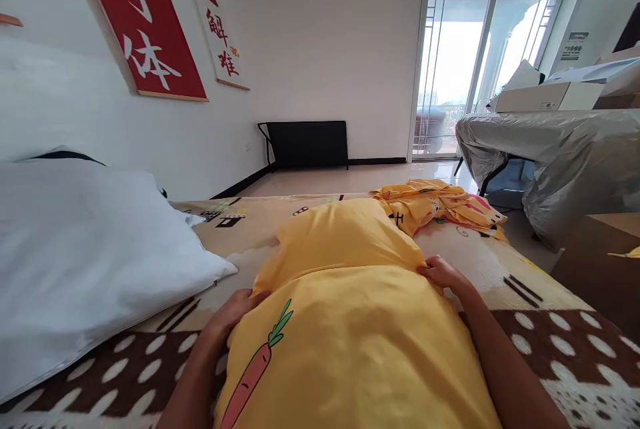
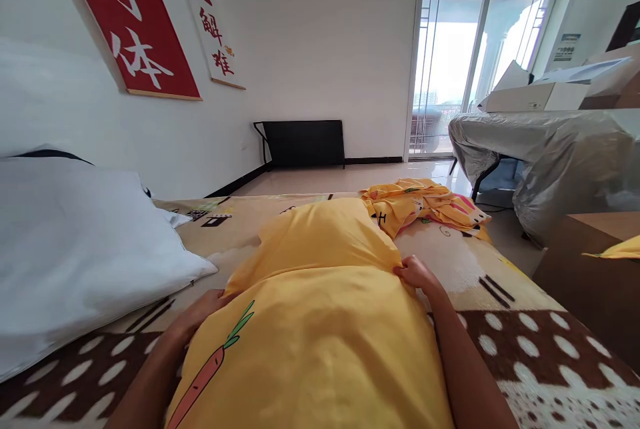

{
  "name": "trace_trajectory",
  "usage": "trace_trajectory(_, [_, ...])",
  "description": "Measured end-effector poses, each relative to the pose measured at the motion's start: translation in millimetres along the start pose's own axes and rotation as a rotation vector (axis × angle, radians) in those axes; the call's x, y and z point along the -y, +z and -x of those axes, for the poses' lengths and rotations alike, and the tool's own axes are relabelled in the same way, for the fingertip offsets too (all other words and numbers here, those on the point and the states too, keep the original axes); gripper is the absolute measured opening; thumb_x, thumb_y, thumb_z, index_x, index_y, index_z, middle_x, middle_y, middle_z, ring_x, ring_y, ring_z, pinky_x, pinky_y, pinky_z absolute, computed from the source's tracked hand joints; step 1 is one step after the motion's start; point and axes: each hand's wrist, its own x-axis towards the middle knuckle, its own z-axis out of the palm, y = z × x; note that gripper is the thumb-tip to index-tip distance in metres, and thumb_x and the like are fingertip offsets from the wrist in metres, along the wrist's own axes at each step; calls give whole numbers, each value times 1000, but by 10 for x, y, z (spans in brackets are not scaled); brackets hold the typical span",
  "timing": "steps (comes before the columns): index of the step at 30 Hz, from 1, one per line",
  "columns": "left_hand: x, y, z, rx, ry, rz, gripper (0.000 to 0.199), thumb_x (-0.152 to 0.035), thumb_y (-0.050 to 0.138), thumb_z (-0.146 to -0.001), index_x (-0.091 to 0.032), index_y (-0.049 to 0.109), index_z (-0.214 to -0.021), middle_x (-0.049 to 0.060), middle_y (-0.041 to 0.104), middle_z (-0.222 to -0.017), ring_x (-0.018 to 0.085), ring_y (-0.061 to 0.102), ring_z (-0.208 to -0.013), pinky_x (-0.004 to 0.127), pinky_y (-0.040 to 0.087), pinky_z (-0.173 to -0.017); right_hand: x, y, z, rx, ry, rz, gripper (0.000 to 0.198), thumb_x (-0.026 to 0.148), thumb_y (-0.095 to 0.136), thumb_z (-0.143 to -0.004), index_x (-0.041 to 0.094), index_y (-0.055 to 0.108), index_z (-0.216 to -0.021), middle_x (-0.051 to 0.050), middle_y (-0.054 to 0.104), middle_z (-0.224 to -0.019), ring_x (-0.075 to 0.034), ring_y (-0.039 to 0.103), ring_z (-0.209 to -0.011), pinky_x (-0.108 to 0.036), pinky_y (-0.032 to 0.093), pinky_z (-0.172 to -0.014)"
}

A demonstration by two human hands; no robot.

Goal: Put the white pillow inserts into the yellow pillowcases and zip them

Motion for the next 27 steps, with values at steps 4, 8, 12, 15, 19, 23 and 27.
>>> trace_trajectory(4, [-186, -76, 138, -155, 2, -214, 20, -39, 59, -62, -19, 55, -61, 8, 63, -66, 31, 61, -76, 32, 42, -59, 86, -89, 78, -73, -2, 128, 10, 18, 58, -67, 14, 61, -58, -2, 56, -58, -14, 51, -60, -23, 35, -54])
trace_trajectory(8, [-629, -165, 600, -196, 370, -279, 37, -47, 48, -77, -21, 59, -100, 10, 64, -112, 27, 57, -105, 34, 44, -87, 479, -277, 440, -128, -324, 112, 31, 29, 55, -79, 21, 63, -107, -8, 63, -107, -20, 57, -94, -29, 43, -80])
trace_trajectory(12, [-938, 32, 917, 126, 642, -253, 44, -45, 48, -81, -24, 54, -119, 6, 55, -130, 24, 49, -119, 32, 38, -100, 866, -150, 758, 186, -705, 91, 41, 35, 61, -78, 24, 58, -117, -6, 60, -117, -20, 54, -106, -32, 40, -92])
trace_trajectory(15, [-988, 237, 895, 150, 669, -304, 21, -36, 47, -82, -20, 59, -88, 7, 63, -102, 22, 57, -97, 31, 43, -87, 951, 56, 786, 234, -673, 184, 18, 23, 60, -74, 19, 64, -91, -4, 63, -91, -16, 55, -83, -27, 43, -76])
trace_trajectory(19, [-973, 317, 828, 115, 704, -295, 18, -31, 43, -84, -20, 47, -70, 4, 55, -84, 19, 54, -82, 29, 42, -76, 937, 136, 757, 249, -661, 219, 7, 17, 53, -77, 18, 58, -72, 0, 58, -73, -12, 48, -68, -23, 37, -63])
trace_trajectory(23, [-978, 248, 895, 97, 706, -221, 21, -33, 38, -87, -20, 45, -72, 3, 50, -86, 16, 51, -76, 28, 42, -74, 977, 65, 847, 166, -694, 168, 11, 24, 51, -83, 19, 58, -90, -4, 59, -91, -15, 51, -81, -26, 40, -73])
trace_trajectory(27, [-1018, 206, 998, 29, 737, -238, 23, -31, 34, -90, -20, 46, -73, 4, 51, -89, 18, 51, -82, 30, 42, -78, 1019, 113, 889, 156, -720, 180, 32, 34, 66, -75, 21, 57, -103, -5, 58, -104, -19, 51, -94, -30, 39, -83])
